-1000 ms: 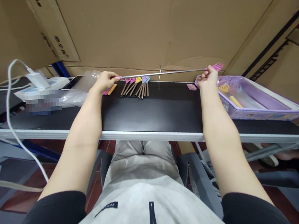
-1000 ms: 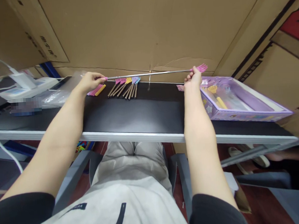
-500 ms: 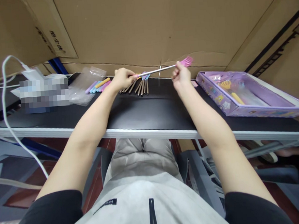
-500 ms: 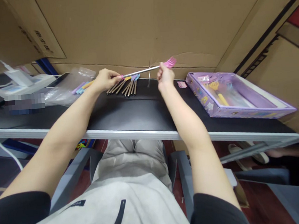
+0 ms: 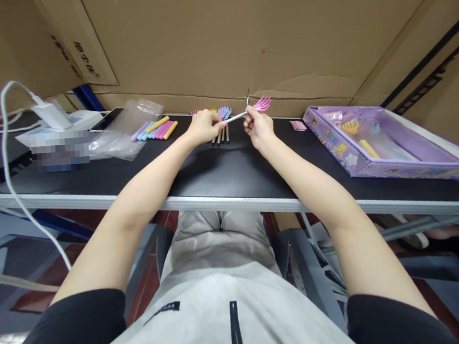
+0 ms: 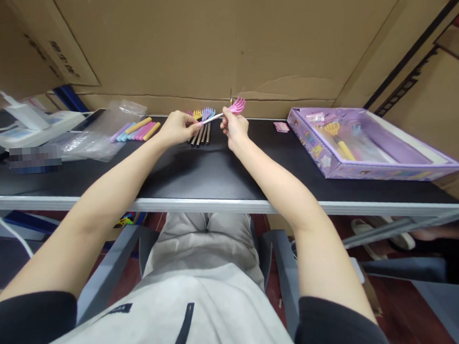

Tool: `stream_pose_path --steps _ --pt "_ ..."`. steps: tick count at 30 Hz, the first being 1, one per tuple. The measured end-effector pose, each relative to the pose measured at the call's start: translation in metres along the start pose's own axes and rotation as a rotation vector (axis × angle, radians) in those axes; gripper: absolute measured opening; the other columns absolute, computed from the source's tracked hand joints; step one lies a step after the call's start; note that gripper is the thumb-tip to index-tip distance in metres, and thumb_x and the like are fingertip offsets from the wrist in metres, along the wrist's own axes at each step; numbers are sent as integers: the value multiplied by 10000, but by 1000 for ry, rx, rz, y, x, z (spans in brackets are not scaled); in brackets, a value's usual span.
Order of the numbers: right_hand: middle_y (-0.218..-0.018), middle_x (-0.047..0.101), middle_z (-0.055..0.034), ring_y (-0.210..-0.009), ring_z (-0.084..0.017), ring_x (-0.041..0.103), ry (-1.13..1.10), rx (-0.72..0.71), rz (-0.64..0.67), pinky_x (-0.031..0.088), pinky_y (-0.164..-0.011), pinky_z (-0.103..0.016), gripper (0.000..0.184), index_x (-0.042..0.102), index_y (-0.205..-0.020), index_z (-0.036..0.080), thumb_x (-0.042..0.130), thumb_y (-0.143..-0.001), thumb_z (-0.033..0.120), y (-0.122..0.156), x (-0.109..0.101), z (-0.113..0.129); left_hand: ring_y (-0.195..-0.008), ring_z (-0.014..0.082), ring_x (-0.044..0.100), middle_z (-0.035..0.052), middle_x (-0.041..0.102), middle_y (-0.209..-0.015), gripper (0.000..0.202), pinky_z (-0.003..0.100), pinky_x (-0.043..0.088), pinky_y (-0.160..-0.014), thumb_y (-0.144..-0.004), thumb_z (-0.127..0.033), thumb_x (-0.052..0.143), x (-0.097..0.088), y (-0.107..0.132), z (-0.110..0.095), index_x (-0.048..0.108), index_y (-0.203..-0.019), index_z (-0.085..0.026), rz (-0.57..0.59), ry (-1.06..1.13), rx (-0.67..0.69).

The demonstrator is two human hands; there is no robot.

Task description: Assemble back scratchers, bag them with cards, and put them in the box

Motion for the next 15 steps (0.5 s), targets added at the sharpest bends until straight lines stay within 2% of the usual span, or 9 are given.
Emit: stream_pose_path --steps 6,11,15 --pt "-623 524 93 -541 -53 565 31 32 -36 404 -520 -146 426 456 -784 225 818 -935 391 -1 -1 -6 -773 215 641 68 690 -720 339 368 521 -851 -1030 -390 581 18 2 -7 753 -887 -134 73 105 -17" --pt "-626 580 65 -521 -65 586 35 132 118 478 -552 -164 352 495 -779 212 763 -995 288 16 21 -13 -728 201 636 74 686 -668 380 352 531 -805 -1028 -401 574 19 3 -19 742 -823 -128 58 110 22" --pt "-601 602 42 -496 -73 583 37 183 179 501 -561 -175 321 531 -774 198 726 -1021 260 23 27 -15 -712 197 642 76 698 -671 364 344 534 -766 -983 -415 633 15 6 -17 745 -797 -123 143 149 19"
Point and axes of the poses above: each hand's wrist, its own y-axis away from the middle knuckle, its own x-axis out of the palm, z = x × y, the point moved 10 cm from there along -y, towards the middle knuckle
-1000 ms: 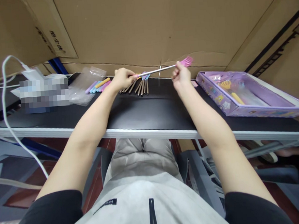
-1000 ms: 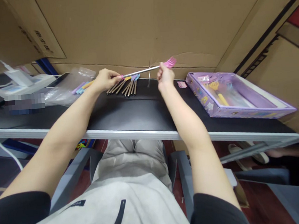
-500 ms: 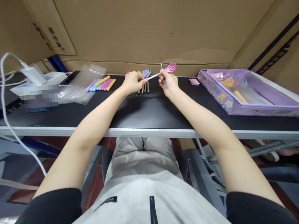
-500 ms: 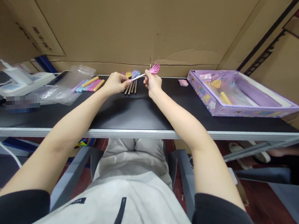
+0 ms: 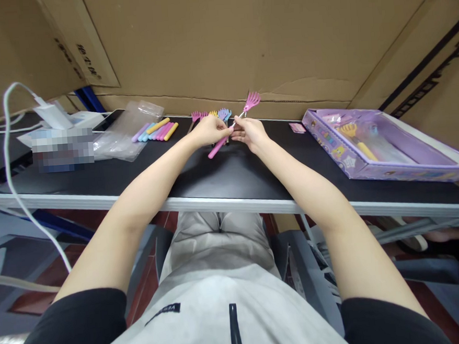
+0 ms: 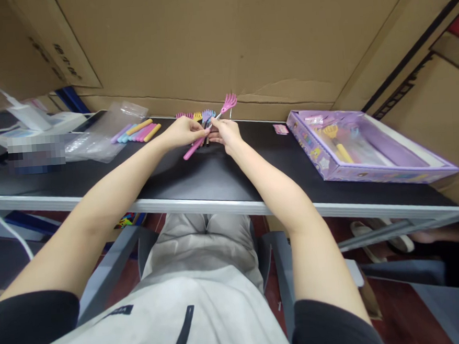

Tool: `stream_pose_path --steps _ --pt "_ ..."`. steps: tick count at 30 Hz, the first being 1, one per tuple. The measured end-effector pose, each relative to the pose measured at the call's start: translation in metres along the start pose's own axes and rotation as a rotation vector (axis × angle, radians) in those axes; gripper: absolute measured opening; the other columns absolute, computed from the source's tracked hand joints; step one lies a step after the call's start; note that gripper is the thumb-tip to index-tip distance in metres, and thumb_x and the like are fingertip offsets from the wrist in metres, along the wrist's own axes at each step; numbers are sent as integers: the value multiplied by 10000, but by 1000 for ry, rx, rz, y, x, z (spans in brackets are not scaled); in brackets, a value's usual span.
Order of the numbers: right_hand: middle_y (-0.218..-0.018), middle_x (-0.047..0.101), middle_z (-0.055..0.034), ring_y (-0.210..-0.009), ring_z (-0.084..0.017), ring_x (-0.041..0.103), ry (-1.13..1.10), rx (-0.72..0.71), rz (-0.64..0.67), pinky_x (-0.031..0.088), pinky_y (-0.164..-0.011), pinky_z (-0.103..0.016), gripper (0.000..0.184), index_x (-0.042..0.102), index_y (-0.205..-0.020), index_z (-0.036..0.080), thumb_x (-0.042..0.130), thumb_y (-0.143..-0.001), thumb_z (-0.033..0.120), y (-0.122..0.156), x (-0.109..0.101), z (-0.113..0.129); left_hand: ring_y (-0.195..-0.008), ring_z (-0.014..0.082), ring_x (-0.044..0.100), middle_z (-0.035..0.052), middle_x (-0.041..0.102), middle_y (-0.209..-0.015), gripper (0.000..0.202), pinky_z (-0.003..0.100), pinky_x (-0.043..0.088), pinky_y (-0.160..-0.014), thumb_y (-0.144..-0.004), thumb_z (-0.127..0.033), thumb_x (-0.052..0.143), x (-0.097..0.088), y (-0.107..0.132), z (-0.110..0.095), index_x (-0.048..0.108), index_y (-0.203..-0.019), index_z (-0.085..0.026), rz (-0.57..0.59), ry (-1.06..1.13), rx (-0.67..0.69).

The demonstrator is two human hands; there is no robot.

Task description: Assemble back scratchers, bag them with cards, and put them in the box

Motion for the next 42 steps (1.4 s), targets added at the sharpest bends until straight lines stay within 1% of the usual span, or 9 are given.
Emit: stream_pose_path --steps 7,13,18,22,24,27,31,35,42 --pt "-563 589 19 -477 -92 567 41 40 -15 506 -560 -204 315 572 -753 180 635 -1059 223 -7 -13 0 -669 182 689 61 765 -760 231 315 544 -694 -911 -363 679 8 3 9 770 -852 -158 215 48 0" --pt "-560 598 -5 -465 -84 516 100 88 -4 485 -555 -205 312 632 -753 148 593 -1062 166 -16 -31 3 -658 172 677 65 773 -767 250 311 536 -720 -939 -346 639 3 1 12 768 -858 -147 108 10 45" --pt "-534 605 -29 -455 -107 533 281 35 -110 448 -487 -198 293 625 -721 152 629 -1010 99 -32 -62 5 -700 186 652 54 726 -699 245 320 508 -784 -930 -275 597 -5 0 10 768 -803 -153 7 -207 127" --pt "-525 603 -37 -450 -114 512 406 -35 -197 445 -471 -208 292 615 -686 157 648 -964 73 -40 -74 4 -702 195 635 60 723 -716 253 327 481 -778 -919 -264 593 -3 -1 9 770 -773 -156 -2 -331 163" --pt "-544 605 -36 -476 -119 516 457 -73 -229 519 -550 -249 264 628 -682 157 660 -927 64 -45 -76 3 -714 198 641 57 731 -726 260 323 475 -774 -923 -270 590 -1 -2 9 778 -778 -165 10 -337 172" --pt "-619 631 -46 -651 -182 643 644 -156 -223 617 -816 -372 232 643 -672 168 661 -863 36 -56 -74 4 -744 212 661 63 742 -736 273 328 478 -789 -923 -275 581 1 -2 10 805 -811 -165 20 -354 175" --pt "-914 777 -131 -1083 -295 741 991 -255 -184 553 -1074 -406 181 712 -814 174 623 -879 31 -63 -67 10 -764 228 679 81 760 -764 287 345 490 -813 -919 -276 576 3 -2 10 827 -858 -151 25 -383 172" --pt "-1263 756 -258 -1330 -366 681 1165 -258 -174 495 -1156 -414 262 766 -1064 81 538 -948 22 -63 -67 13 -732 216 668 68 749 -739 269 346 494 -817 -920 -252 573 6 -1 9 804 -821 -157 36 -389 180" --pt "-1327 719 -293 -1426 -395 623 1183 -201 -228 474 -1205 -471 343 748 -1183 17 479 -973 -14 -59 -74 15 -757 241 691 89 758 -756 280 382 510 -890 -926 -263 571 6 0 8 802 -814 -151 38 -361 169"
Point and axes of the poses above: each hand's wrist, its own y-axis away from the middle knuckle, its own x-axis out of the palm, z = x × y, the point moved 10 cm from there along -y, towards the middle knuckle
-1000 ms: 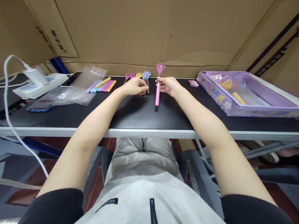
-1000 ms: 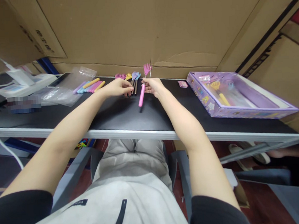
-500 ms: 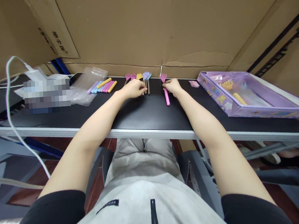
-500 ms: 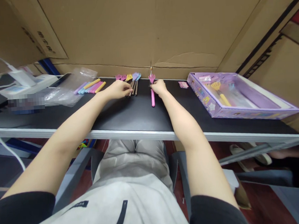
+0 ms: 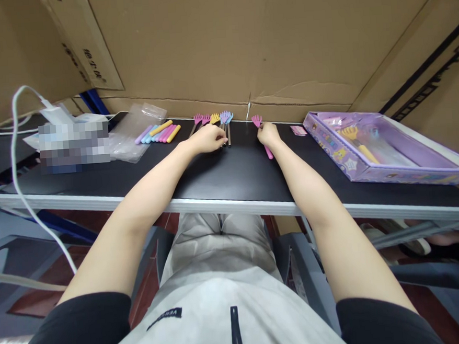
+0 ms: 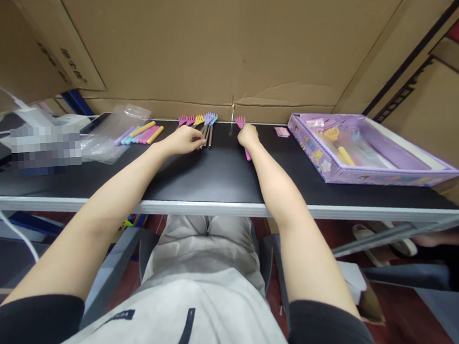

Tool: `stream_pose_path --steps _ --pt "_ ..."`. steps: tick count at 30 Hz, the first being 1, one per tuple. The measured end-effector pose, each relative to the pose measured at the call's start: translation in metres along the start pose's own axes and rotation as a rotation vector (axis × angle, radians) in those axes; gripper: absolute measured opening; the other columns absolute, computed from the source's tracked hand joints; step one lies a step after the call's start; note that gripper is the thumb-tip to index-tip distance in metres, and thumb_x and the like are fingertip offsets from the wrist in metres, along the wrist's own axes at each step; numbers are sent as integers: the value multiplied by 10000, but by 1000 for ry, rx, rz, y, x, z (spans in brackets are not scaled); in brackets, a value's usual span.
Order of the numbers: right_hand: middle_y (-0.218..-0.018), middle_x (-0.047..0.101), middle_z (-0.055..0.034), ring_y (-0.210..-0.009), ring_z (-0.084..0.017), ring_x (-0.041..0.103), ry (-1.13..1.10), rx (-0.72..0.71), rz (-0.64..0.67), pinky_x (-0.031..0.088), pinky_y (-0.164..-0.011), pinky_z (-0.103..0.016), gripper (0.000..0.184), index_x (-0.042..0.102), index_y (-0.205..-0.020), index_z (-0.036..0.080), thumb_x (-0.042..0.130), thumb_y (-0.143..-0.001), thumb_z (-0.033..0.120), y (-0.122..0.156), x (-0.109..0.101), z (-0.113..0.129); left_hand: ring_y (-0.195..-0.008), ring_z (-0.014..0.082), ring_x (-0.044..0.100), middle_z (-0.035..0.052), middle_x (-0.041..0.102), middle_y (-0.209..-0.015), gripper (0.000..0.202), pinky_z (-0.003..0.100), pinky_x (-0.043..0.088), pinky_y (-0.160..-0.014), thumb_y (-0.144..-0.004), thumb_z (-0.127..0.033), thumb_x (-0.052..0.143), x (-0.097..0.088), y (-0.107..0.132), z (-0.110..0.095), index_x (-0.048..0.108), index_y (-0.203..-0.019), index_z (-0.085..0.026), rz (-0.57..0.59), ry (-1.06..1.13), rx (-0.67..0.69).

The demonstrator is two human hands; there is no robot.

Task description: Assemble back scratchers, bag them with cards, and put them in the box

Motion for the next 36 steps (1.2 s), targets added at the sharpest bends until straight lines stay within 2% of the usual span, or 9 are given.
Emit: stream_pose_path --steps 4,8,12,17,21,26,33,36 --pt "-1422 659 -323 -1423 -447 618 -8 82 -12 494 -1184 -523 390 725 -1281 -9 489 -970 -25 6 -4 -6 -741 226 672 70 736 -720 270 367 504 -874 -924 -283 580 -1 0 0 776 -778 -168 -19 22 11" --pt "-1456 645 -303 -1424 -436 621 -25 134 -27 501 -1180 -495 417 722 -1331 19 517 -970 -24 9 -8 -11 -701 206 644 63 721 -697 278 346 491 -814 -923 -280 563 -1 0 -3 769 -774 -168 -26 14 31" --pt "-1481 654 -252 -1429 -384 624 86 131 2 515 -1165 -433 469 687 -1416 25 450 -1012 23 11 -13 -10 -697 203 636 70 730 -715 296 334 480 -779 -922 -284 548 -3 1 -6 790 -808 -158 -32 -7 43" --pt "-1478 646 -287 -1416 -399 626 235 80 28 515 -1164 -447 464 664 -1436 -28 471 -1029 84 11 -25 -11 -692 205 635 84 741 -735 307 332 469 -767 -933 -275 546 -6 2 -6 793 -806 -144 -44 -22 37" --pt "-1486 645 -289 -1447 -379 607 331 67 121 502 -1188 -428 450 683 -1424 -14 558 -1006 94 9 -24 -24 -704 207 642 73 736 -725 297 332 474 -784 -926 -265 552 -8 2 -4 800 -809 -149 -62 -2 49" --pt "-1523 646 -218 -1462 -322 604 445 9 245 503 -1188 -380 505 669 -1489 66 555 -998 96 3 -12 -35 -684 200 614 49 685 -669 282 329 462 -780 -931 -267 555 -13 3 2 790 -824 -152 -92 4 27" --pt "-1496 667 -213 -1388 -329 653 437 -33 191 518 -1163 -385 471 721 -1433 117 657 -976 209 -5 -11 -40 -768 218 652 62 700 -732 223 347 486 -856 -916 -268 588 -23 5 7 760 -811 -172 -136 23 -33" --pt "-1517 656 -203 -1405 -330 646 443 -43 214 525 -1167 -405 449 725 -1430 129 604 -1005 206 -2 -10 -39 -905 259 699 99 753 -853 207 383 502 -950 -921 -288 598 -44 6 28 753 -836 -179 -252 25 -143"
Point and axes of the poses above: each hand's wrist, its own y-axis away from the middle knuckle, its own x-axis out of the palm, z = x × y, the point moved 10 cm from there along -y, towards the middle knuckle
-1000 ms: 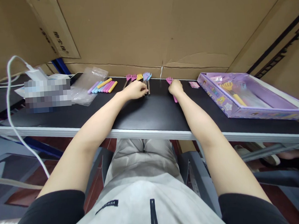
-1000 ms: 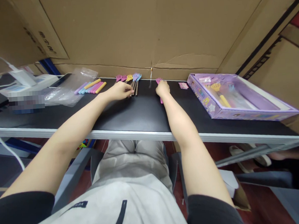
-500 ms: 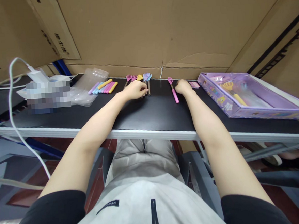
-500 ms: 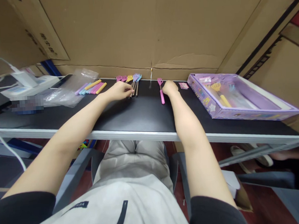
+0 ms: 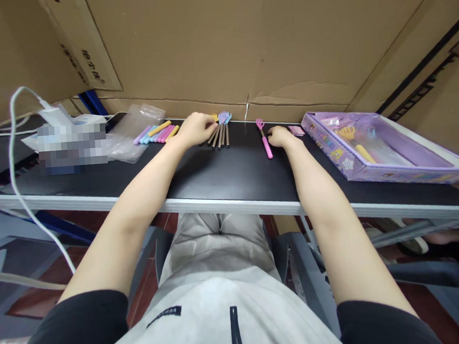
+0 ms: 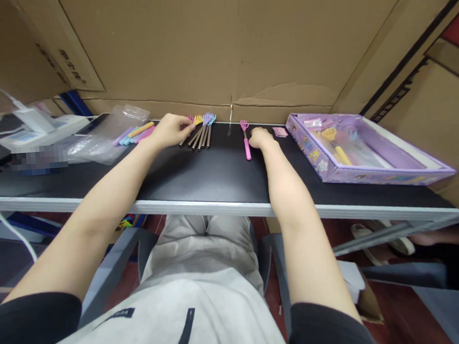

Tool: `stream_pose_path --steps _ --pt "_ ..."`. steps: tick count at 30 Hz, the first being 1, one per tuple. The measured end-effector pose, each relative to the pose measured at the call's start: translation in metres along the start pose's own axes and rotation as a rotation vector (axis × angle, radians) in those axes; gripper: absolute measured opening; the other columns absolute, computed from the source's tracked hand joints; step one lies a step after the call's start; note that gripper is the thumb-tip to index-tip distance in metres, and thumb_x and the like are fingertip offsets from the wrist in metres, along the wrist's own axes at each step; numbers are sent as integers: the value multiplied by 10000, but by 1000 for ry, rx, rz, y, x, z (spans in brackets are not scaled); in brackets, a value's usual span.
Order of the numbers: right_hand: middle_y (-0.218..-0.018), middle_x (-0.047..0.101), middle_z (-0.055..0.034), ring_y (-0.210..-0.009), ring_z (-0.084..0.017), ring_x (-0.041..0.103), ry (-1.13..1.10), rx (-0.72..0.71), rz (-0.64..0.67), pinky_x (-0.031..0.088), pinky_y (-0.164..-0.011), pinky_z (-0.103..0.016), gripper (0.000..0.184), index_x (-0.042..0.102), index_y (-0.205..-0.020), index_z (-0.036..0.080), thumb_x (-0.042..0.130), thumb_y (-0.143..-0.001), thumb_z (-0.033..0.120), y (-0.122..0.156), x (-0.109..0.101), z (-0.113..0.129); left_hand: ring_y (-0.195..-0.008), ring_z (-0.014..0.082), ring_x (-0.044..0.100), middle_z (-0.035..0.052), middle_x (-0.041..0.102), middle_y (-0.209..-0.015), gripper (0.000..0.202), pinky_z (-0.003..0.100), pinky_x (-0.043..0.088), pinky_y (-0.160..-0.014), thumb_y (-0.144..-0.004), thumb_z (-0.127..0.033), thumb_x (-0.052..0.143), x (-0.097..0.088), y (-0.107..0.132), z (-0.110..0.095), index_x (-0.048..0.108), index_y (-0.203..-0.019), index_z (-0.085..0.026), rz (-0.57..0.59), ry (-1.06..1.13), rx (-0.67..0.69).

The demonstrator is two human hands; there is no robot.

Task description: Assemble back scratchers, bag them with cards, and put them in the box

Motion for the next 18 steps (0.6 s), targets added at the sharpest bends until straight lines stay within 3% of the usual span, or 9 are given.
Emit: stream_pose_path --steps 4,6,10,14,16,18 --pt "-1530 647 -199 -1427 -339 631 26 -9 25 527 -1173 -426 475 701 -1458 110 531 -1021 186 3 0 2 -1078 284 708 113 797 -1017 122 402 497 -1063 -892 -240 645 -48 -8 53 757 -910 -195 -246 62 -252" --pt "-1542 639 -192 -1437 -341 623 30 -7 31 523 -1177 -422 484 687 -1475 105 527 -1028 194 4 0 2 -1114 276 698 116 811 -1082 130 416 495 -1104 -864 -175 668 -70 -4 80 759 -956 -172 -303 46 -393" --pt "-1563 620 -195 -1457 -334 603 24 -3 29 514 -1179 -408 489 673 -1490 99 532 -1035 207 3 1 -1 -1398 383 599 234 682 -1477 444 622 376 -1237 -804 -83 707 -101 26 129 725 -1246 -41 -140 -202 -723" --pt "-1540 637 -200 -1425 -327 621 13 -1 6 513 -1163 -403 471 691 -1469 122 562 -1032 242 1 1 -3 -1603 425 362 303 456 -1674 741 664 252 -1283 -830 -181 691 -126 72 169 511 -1508 54 40 -402 -942" --pt "-1525 649 -195 -1416 -320 626 22 0 2 511 -1160 -396 457 702 -1454 135 563 -1037 257 1 1 -4 -1629 433 300 317 431 -1683 831 654 234 -1286 -797 -308 746 -129 91 192 501 -1504 53 109 -404 -1018" --pt "-1520 650 -200 -1424 -325 621 34 0 7 514 -1164 -402 452 703 -1450 126 549 -1044 254 2 1 -3 -1626 449 280 315 450 -1665 821 636 252 -1267 -731 -509 817 -130 105 219 595 -1344 -9 136 -385 -1080"
Point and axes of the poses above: each hand's wrist, its own y-axis away from the middle knuckle, its own x-axis out of the palm, z = x × y, the point moved 10 cm from there along -y, towards the middle knuckle
